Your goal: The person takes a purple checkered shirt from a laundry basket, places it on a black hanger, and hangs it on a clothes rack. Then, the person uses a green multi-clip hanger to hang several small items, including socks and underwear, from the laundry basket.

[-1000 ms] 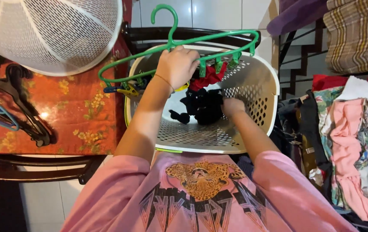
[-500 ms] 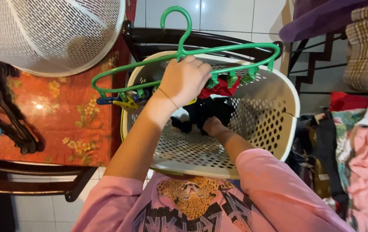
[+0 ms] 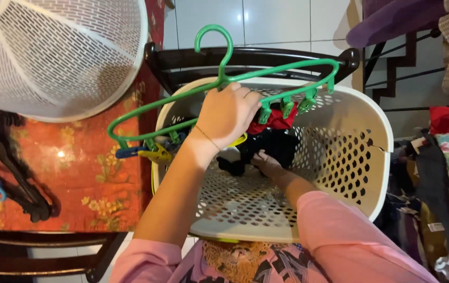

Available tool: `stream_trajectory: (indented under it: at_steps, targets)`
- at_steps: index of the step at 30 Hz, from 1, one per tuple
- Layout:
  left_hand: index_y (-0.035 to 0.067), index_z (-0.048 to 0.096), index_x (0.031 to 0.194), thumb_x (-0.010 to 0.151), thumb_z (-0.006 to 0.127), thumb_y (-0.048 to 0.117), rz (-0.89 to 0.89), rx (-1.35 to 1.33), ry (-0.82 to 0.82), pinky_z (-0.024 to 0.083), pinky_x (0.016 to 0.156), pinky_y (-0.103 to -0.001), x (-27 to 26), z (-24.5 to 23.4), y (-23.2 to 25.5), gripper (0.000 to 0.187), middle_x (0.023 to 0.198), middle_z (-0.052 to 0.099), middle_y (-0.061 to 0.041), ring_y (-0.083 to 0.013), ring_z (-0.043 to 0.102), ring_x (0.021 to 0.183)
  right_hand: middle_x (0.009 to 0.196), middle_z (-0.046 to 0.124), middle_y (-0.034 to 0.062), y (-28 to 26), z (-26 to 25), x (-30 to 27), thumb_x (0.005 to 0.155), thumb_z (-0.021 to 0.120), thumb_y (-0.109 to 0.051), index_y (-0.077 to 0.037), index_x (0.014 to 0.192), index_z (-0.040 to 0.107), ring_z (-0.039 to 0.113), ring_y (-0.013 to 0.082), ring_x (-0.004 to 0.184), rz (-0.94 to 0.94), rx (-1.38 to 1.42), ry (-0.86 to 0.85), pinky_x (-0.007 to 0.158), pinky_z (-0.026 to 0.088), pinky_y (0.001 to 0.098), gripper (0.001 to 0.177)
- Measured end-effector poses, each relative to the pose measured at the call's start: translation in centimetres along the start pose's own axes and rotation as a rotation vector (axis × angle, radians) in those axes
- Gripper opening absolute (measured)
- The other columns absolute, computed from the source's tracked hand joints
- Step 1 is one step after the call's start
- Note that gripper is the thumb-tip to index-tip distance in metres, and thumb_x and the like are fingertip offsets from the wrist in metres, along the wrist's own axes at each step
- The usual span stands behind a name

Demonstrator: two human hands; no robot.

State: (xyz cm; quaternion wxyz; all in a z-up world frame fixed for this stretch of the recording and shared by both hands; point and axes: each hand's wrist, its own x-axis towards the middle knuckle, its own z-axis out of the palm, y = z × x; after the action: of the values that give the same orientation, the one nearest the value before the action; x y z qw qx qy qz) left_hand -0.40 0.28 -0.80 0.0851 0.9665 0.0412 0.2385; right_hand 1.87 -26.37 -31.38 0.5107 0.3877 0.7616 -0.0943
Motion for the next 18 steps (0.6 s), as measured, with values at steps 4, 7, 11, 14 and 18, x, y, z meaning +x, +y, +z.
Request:
stream_trajectory:
  at_steps: [4, 7, 11, 14, 18]
  targets:
    - [0.025, 0.067, 0.088, 0.096, 0.059, 0.032, 0.003, -0.006, -0.024, 0.047, 0.055, -0.035, -0.1, 0.4, -0.3, 0.013, 0.072, 0.06, 0.006, -0.0186, 0.063, 0.078, 0.163, 0.031, -0.0068, -0.4, 1.7, 1.2, 0.103, 0.053, -0.032, -0.027, 0.14, 0.058, 0.024, 0.0283, 0.143, -0.033, 0.064, -0.032, 0.106, 0.028, 0.0568, 0.038]
    - [0.024, 0.071, 0.093, 0.097, 0.059, 0.032, -0.005, -0.001, -0.065, 0.05, 0.057, -0.036, -0.3, 0.4, -0.3, 0.014, 0.075, 0.064, 0.006, -0.0185, 0.064, 0.08, 0.148, 0.053, -0.0089, 1.6, 0.3, -0.5, 0.1, 0.058, -0.025, -0.026, 0.13, 0.068, 0.036, 0.022, 0.139, 0.0, 0.226, 0.107, 0.112, 0.024, 0.0542, 0.031]
    - [0.025, 0.07, 0.09, 0.095, 0.06, 0.032, -0.009, -0.002, -0.081, 0.05, 0.058, -0.036, -0.9, 1.9, -0.3, 0.014, 0.074, 0.064, 0.007, -0.0181, 0.064, 0.08, 0.12, 0.074, 0.0033, 5.5, -0.6, -1.1, 0.086, 0.063, -0.03, -0.019, 0.125, 0.072, 0.064, 0.0283, 0.12, 0.034, 1.04, 0.177, 0.111, 0.041, 0.0492, 0.042]
    - [0.026, 0.069, 0.089, 0.093, 0.06, 0.034, -0.015, 0.03, -0.095, 0.049, 0.06, -0.035, -1.5, 3.6, -0.3, 0.012, 0.074, 0.063, 0.008, -0.0166, 0.064, 0.081, 0.125, 0.072, 0.0056, 7.7, -0.6, -1.7, 0.087, 0.058, -0.038, -0.023, 0.129, 0.069, 0.065, 0.0322, 0.12, 0.174, 1.434, 0.108, 0.103, 0.051, 0.0503, 0.046]
    - [0.027, 0.049, 0.119, 0.102, 0.047, 0.027, -0.155, -0.114, -0.433, 0.046, 0.076, -0.049, -0.5, 2.0, 0.6, 0.017, 0.086, 0.065, 0.002, -0.0249, 0.064, 0.097, 0.137, 0.065, 0.0154, 9.8, -1.5, -4.6, 0.09, 0.056, -0.045, -0.012, 0.135, 0.067, 0.059, 0.0356, 0.13, 0.259, 1.779, 0.049, 0.111, 0.046, 0.0473, 0.056]
